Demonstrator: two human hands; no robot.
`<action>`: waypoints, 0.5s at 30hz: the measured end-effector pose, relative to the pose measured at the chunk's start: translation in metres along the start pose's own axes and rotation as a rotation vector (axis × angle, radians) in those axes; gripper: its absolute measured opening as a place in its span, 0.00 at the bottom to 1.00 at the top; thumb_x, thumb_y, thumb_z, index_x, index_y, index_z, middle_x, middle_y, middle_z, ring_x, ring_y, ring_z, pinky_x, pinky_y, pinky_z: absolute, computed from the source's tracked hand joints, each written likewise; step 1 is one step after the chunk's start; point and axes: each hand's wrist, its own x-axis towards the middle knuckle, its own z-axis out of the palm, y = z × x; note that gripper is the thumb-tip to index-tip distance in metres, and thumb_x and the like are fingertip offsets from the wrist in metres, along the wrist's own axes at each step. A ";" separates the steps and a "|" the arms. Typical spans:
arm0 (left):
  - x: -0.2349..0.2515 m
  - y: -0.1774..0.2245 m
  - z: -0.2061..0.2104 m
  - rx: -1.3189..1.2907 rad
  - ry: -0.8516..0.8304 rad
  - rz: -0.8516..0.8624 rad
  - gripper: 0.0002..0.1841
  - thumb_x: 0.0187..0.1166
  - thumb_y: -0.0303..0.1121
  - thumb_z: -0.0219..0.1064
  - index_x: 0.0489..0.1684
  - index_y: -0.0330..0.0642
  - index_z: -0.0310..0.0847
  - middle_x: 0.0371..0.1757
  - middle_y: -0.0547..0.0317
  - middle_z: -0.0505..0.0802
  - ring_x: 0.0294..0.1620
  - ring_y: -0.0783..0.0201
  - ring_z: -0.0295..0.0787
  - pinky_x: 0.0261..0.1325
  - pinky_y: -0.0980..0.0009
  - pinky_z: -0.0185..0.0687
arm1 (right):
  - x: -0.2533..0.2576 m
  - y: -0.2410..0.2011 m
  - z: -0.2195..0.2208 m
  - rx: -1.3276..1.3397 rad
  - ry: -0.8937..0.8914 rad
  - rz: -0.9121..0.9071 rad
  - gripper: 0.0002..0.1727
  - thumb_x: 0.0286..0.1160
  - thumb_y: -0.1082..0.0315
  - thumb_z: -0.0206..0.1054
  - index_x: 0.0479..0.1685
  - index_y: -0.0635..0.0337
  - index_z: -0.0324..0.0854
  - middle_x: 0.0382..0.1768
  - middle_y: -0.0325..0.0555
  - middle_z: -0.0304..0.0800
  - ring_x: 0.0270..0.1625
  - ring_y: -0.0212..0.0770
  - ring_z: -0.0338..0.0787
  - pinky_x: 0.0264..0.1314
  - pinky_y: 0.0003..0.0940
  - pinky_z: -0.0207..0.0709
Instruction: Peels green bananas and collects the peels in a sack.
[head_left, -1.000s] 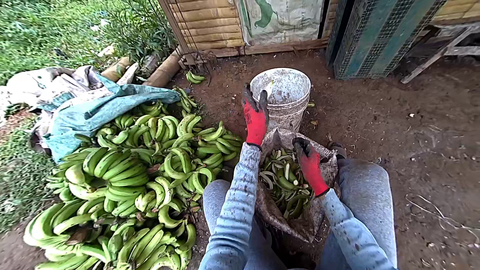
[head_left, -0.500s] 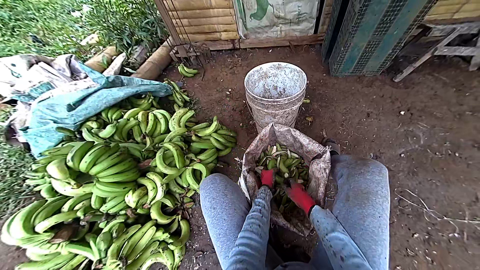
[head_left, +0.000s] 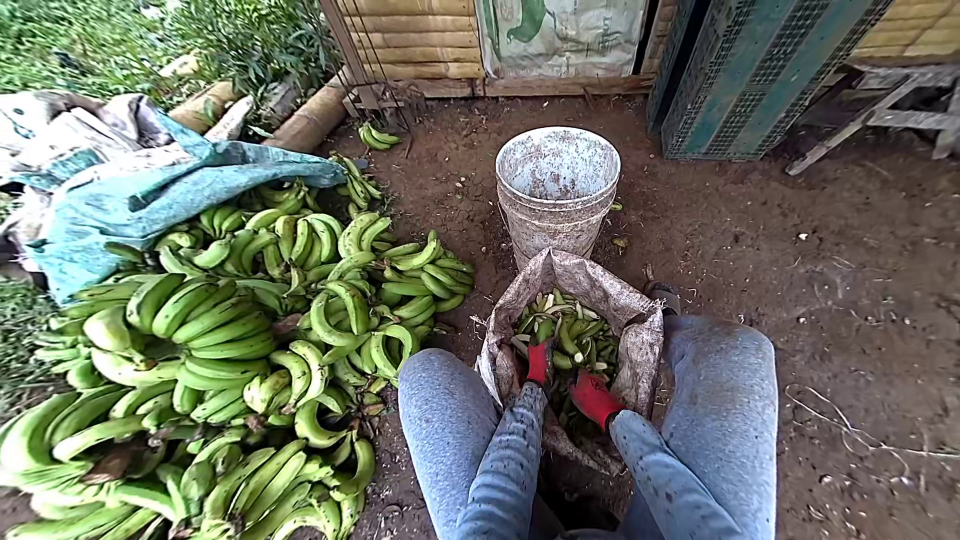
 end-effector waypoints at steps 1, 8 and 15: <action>0.001 0.013 -0.001 0.071 -0.047 0.077 0.30 0.81 0.24 0.65 0.83 0.27 0.63 0.73 0.32 0.80 0.69 0.50 0.80 0.72 0.58 0.75 | 0.000 0.000 0.001 -0.036 0.007 0.021 0.33 0.92 0.51 0.50 0.85 0.68 0.61 0.75 0.66 0.80 0.79 0.58 0.81 0.80 0.57 0.73; 0.034 0.099 -0.055 0.673 0.190 0.125 0.28 0.82 0.36 0.67 0.80 0.34 0.71 0.71 0.34 0.85 0.77 0.42 0.79 0.81 0.46 0.68 | -0.036 -0.028 0.008 -0.123 -0.144 -0.379 0.30 0.93 0.48 0.46 0.85 0.55 0.67 0.70 0.61 0.85 0.75 0.59 0.84 0.78 0.62 0.73; -0.013 0.128 -0.060 0.057 0.013 0.310 0.22 0.93 0.46 0.52 0.61 0.36 0.83 0.42 0.49 0.89 0.37 0.62 0.84 0.45 0.63 0.83 | -0.064 -0.036 -0.090 -0.066 0.021 -0.438 0.27 0.93 0.49 0.49 0.65 0.62 0.83 0.57 0.62 0.90 0.64 0.59 0.88 0.70 0.62 0.75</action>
